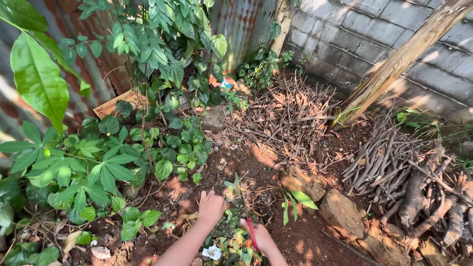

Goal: Pruning leaves and branches from various plants in a backyard using garden shears.

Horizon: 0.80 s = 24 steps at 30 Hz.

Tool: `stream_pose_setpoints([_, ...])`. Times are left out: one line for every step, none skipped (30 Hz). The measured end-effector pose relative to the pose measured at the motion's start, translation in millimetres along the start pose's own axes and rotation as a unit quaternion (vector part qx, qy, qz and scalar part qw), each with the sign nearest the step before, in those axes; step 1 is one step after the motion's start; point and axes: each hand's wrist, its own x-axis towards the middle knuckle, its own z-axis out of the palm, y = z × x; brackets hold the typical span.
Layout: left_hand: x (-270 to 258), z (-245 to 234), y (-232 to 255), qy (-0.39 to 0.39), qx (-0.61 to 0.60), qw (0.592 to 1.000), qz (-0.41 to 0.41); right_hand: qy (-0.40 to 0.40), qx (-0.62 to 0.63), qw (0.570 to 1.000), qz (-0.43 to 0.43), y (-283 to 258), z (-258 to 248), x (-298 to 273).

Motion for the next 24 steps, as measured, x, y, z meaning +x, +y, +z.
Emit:
stream_pose_setpoints([-1, 0, -3, 0.0, 0.001, 1.0, 0.003, 0.001, 0.003, 1.0, 0.0, 2, 3, 1])
stream_pose_setpoints([-1, 1, -5, -0.007, -0.002, 1.0, 0.001, 0.008, 0.007, 1.0, -0.001, 5, 5, 2])
stream_pose_setpoints([-3, 2, -7, -0.015, -0.006, 1.0, -0.001, 0.013, 0.01, 1.0, -0.001, 9, 8, 2])
stream_pose_setpoints([-2, 4, -11, -0.016, -0.006, 1.0, 0.0, 0.014, 0.011, 1.0, 0.0, 9, 9, 0])
stream_pose_setpoints([-3, 8, -14, -0.008, -0.009, 1.0, -0.002, 0.028, 0.013, 0.999, -0.011, 10, 10, -3])
stream_pose_setpoints([-4, 11, -16, 0.0, -0.011, 1.0, -0.005, 0.043, 0.014, 0.999, -0.021, 11, 11, -6])
stream_pose_setpoints([-3, 12, -19, -0.001, -0.012, 1.0, -0.005, 0.043, 0.013, 0.999, -0.019, 6, 11, -10])
stream_pose_setpoints([-2, 13, -21, -0.005, 0.003, 1.0, -0.012, 0.053, 0.015, 0.998, -0.012, 1, 11, -15])
stream_pose_setpoints([-2, 15, -23, -0.008, 0.018, 1.0, -0.02, 0.062, 0.016, 0.998, -0.004, -4, 12, -20])
stream_pose_setpoints([-2, 12, -24, -0.01, 0.018, 1.0, -0.02, 0.061, 0.016, 0.998, -0.003, -7, 13, -24])
stream_pose_setpoints([-2, 10, -25, -0.016, 0.009, 1.0, -0.023, 0.03, 0.003, 1.0, 0.008, -10, 15, -27])
stream_pose_setpoints([-2, 8, -26, -0.022, 0.001, 0.999, -0.025, -0.001, -0.009, 1.0, 0.019, -12, 16, -31])
stream_pose_setpoints([-1, 7, -27, -0.023, 0.001, 0.999, -0.024, 0.0, -0.008, 1.0, 0.02, -9, 18, -29])
stream_pose_setpoints([-1, 6, -26, -0.006, 0.007, 1.0, -0.021, -0.017, -0.044, 0.999, 0.024, -5, 21, -27])
stream_pose_setpoints([0, 6, -26, 0.01, 0.013, 1.0, -0.017, -0.032, -0.08, 0.996, 0.029, -2, 22, -25])
stream_pose_setpoints([-1, 4, -24, 0.009, 0.012, 1.0, -0.016, -0.031, -0.08, 0.996, 0.03, -5, 26, -28])
stream_pose_setpoints([-1, 2, -21, -0.002, 0.013, 1.0, -0.015, -0.026, -0.082, 0.996, 0.02, -9, 28, -31])
stream_pose_setpoints([0, -1, -18, -0.013, 0.015, 1.0, -0.014, -0.02, -0.083, 0.996, 0.011, -13, 30, -35])
stream_pose_setpoints([0, -2, -13, -0.012, 0.014, 1.0, -0.014, -0.019, -0.084, 0.996, 0.011, -15, 30, -34])
stream_pose_setpoints([0, -3, -9, -0.029, 0.008, 1.0, 0.0, -0.009, -0.06, 0.998, 0.024, -16, 30, -34])
stream_pose_setpoints([1, -4, -5, -0.046, 0.003, 0.999, 0.013, 0.002, -0.036, 0.999, 0.037, -17, 31, -34])
stream_pose_setpoints([1, -5, -2, -0.046, 0.002, 0.999, 0.013, 0.002, -0.036, 0.999, 0.037, -16, 29, -31])
stream_pose_setpoints([0, -4, 1, -0.063, 0.0, 0.998, 0.026, 0.008, -0.036, 0.999, 0.026, -13, 27, -29])
stream_pose_setpoints([-1, -4, 4, -0.08, -0.002, 0.996, 0.039, 0.014, -0.036, 0.999, 0.014, -9, 25, -27])
